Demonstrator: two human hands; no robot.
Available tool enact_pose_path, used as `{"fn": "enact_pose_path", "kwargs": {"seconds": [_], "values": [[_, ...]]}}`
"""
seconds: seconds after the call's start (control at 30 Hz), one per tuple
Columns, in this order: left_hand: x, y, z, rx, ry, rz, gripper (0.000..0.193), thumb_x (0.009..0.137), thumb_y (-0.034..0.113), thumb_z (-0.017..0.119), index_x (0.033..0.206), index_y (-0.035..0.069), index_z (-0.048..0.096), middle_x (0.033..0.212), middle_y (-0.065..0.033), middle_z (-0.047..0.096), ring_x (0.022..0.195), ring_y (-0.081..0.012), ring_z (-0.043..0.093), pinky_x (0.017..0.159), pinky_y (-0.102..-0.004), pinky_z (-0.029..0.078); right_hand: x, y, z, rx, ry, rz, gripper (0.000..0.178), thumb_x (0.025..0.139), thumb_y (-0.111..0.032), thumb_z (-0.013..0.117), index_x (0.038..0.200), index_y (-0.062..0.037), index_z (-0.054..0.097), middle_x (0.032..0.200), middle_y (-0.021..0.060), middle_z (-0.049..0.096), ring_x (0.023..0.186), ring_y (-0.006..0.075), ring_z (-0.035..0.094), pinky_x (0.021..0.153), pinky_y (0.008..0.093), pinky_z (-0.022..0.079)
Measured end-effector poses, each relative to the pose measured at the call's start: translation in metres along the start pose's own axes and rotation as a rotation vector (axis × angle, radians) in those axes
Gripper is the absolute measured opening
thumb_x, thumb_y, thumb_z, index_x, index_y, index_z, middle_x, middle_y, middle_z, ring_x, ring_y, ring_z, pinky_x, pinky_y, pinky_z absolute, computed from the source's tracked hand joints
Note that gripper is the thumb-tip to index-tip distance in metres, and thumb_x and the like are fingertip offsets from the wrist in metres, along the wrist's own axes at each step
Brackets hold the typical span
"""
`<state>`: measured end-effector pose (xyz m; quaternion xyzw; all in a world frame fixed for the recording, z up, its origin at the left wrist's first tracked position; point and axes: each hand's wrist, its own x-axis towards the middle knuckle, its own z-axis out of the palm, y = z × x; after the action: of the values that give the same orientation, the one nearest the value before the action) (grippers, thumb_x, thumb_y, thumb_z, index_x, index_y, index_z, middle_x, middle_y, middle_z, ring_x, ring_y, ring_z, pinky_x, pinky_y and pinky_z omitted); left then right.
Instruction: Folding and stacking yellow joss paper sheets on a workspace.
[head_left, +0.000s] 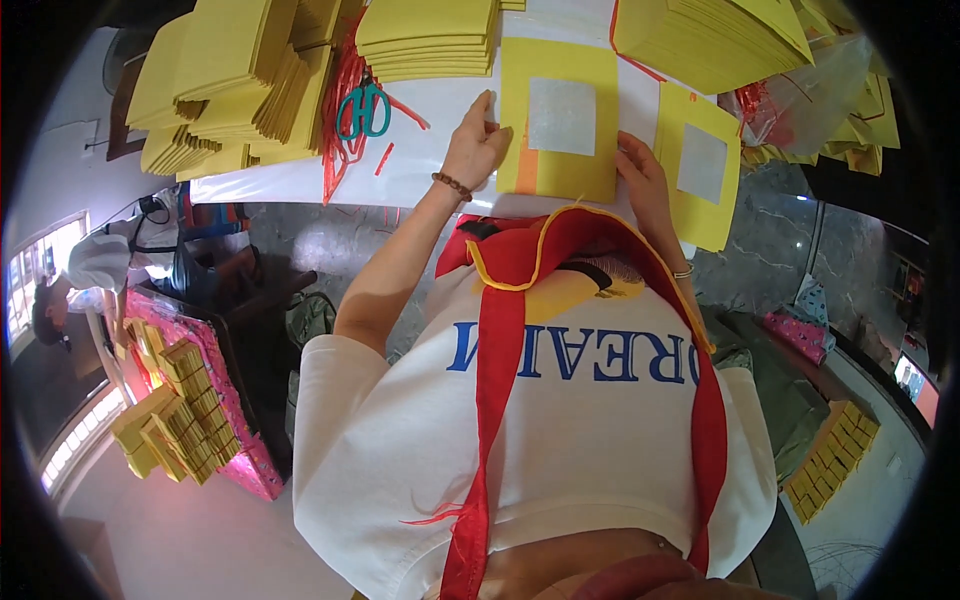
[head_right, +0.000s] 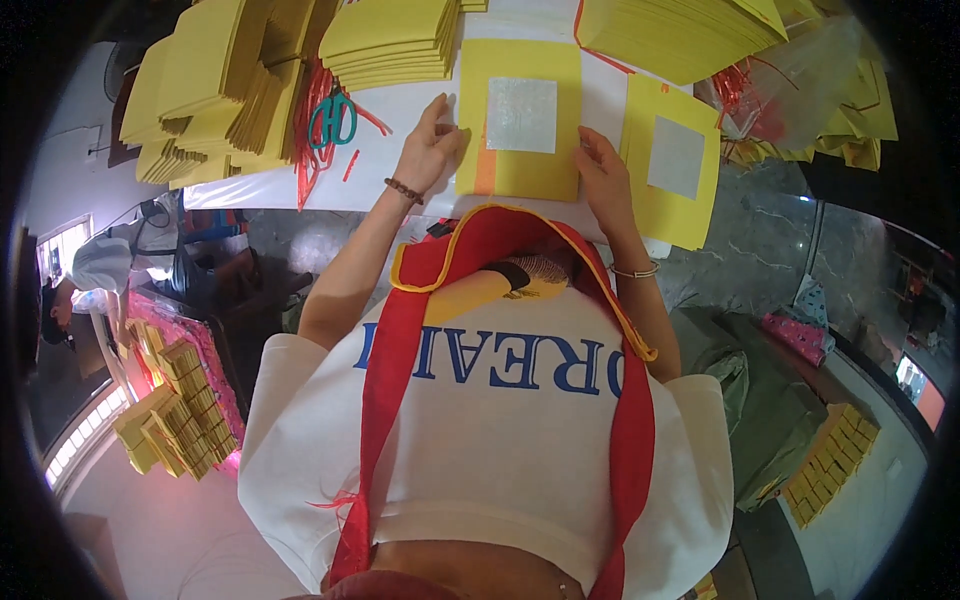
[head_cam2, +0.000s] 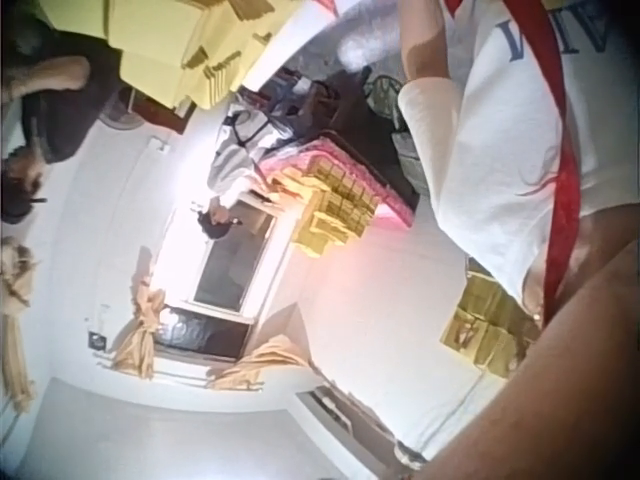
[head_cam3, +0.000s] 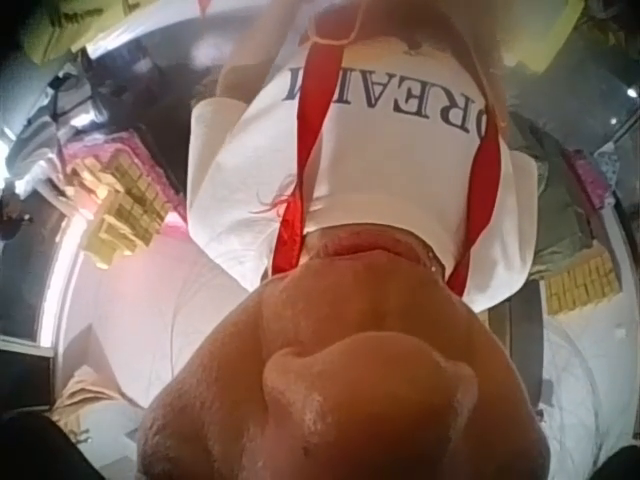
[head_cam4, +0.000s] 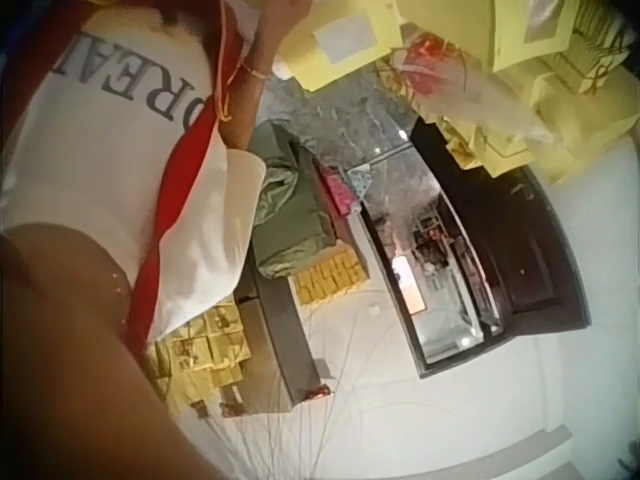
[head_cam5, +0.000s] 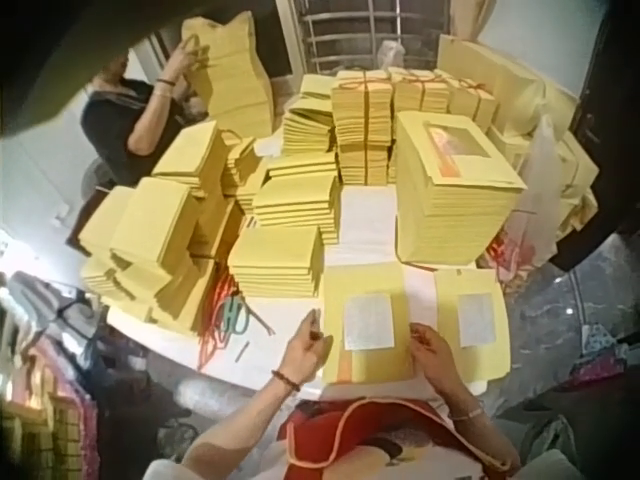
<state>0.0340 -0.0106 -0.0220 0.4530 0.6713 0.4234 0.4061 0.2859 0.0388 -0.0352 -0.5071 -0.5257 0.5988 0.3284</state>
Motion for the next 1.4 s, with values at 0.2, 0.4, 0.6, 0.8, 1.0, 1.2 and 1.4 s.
{"fn": "enact_pose_path", "kwargs": {"seconds": [0.2, 0.4, 0.6, 0.8, 1.0, 1.2, 1.4], "values": [[0.015, 0.011, -0.007, -0.529, -0.026, -0.21, 0.054, 0.079, 0.007, 0.056, 0.128, -0.004, 0.036, 0.092, -0.0081, 0.054, 0.073, -0.0128, 0.054, 0.063, -0.024, 0.045, 0.002, -0.004, 0.0, -0.008, 0.013, -0.019, 0.038, 0.086, -0.014, 0.052, 0.12, 0.0, 0.048, 0.102, 0.0079, 0.057, 0.092, 0.0126, 0.052, 0.083, 0.0243, 0.041], [0.017, 0.001, 0.001, -0.251, -0.125, -0.077, 0.047, 0.077, 0.004, 0.059, 0.122, 0.0, 0.046, 0.095, -0.0041, 0.049, 0.071, -0.01, 0.051, 0.06, -0.022, 0.044, -0.001, -0.007, -0.001, 0.002, 0.011, 0.037, 0.036, 0.086, -0.014, 0.051, 0.119, 0.0001, 0.049, 0.102, 0.0081, 0.058, 0.091, 0.0127, 0.053, 0.082, 0.0238, 0.041], [0.016, 0.011, 0.001, -0.367, -0.087, -0.12, 0.048, 0.074, -0.002, 0.059, 0.12, -0.002, 0.047, 0.095, -0.0059, 0.052, 0.067, -0.0108, 0.054, 0.057, -0.0221, 0.046, -0.005, -0.006, -0.006, 0.028, -0.005, 0.019, 0.034, 0.088, -0.013, 0.048, 0.12, -0.0017, 0.049, 0.1, 0.008, 0.058, 0.092, 0.0131, 0.053, 0.081, 0.0238, 0.041], [0.026, 0.019, 0.0, -0.989, -0.174, -0.386, 0.044, 0.077, -0.011, 0.05, 0.12, -0.011, 0.041, 0.093, -0.0101, 0.053, 0.073, -0.013, 0.058, 0.067, -0.0206, 0.052, -0.015, -0.02, -0.009, -0.088, -0.025, -0.266, 0.051, 0.075, 0.003, 0.057, 0.124, -0.0092, 0.047, 0.123, 0.0112, 0.047, 0.112, 0.0193, 0.046, 0.092, 0.029, 0.039], [0.022, 0.006, 0.002, -0.98, -0.211, -0.382, 0.042, 0.078, -0.011, 0.049, 0.119, -0.011, 0.041, 0.094, -0.0114, 0.054, 0.078, -0.015, 0.059, 0.072, -0.0222, 0.053, -0.008, -0.025, -0.009, -0.324, -0.057, -0.479, 0.064, 0.065, 0.007, 0.06, 0.125, -0.0092, 0.044, 0.128, 0.0098, 0.042, 0.12, 0.0207, 0.039, 0.099, 0.0309, 0.033], [0.02, 0.005, -0.005, -0.939, -0.203, -0.387, 0.04, 0.079, -0.009, 0.051, 0.118, -0.011, 0.042, 0.09, -0.0089, 0.054, 0.078, -0.0125, 0.059, 0.07, -0.021, 0.052, -0.009, -0.033, 0.002, -0.007, -0.071, -0.301, 0.053, 0.073, 0.002, 0.059, 0.123, -0.007, 0.045, 0.122, 0.0072, 0.046, 0.115, 0.0181, 0.043, 0.096, 0.0295, 0.034], [0.015, 0.004, -0.015, 0.184, -0.255, 0.005, 0.029, 0.084, 0.01, 0.054, 0.113, 0.003, 0.055, 0.086, -0.0074, 0.058, 0.075, -0.0149, 0.058, 0.067, -0.027, 0.047, -0.005, -0.029, 0.004, -0.026, -0.062, -0.274, 0.033, 0.083, -0.011, 0.058, 0.114, -0.0045, 0.05, 0.11, 0.0058, 0.054, 0.093, 0.0128, 0.053, 0.08, 0.0261, 0.043]]}}
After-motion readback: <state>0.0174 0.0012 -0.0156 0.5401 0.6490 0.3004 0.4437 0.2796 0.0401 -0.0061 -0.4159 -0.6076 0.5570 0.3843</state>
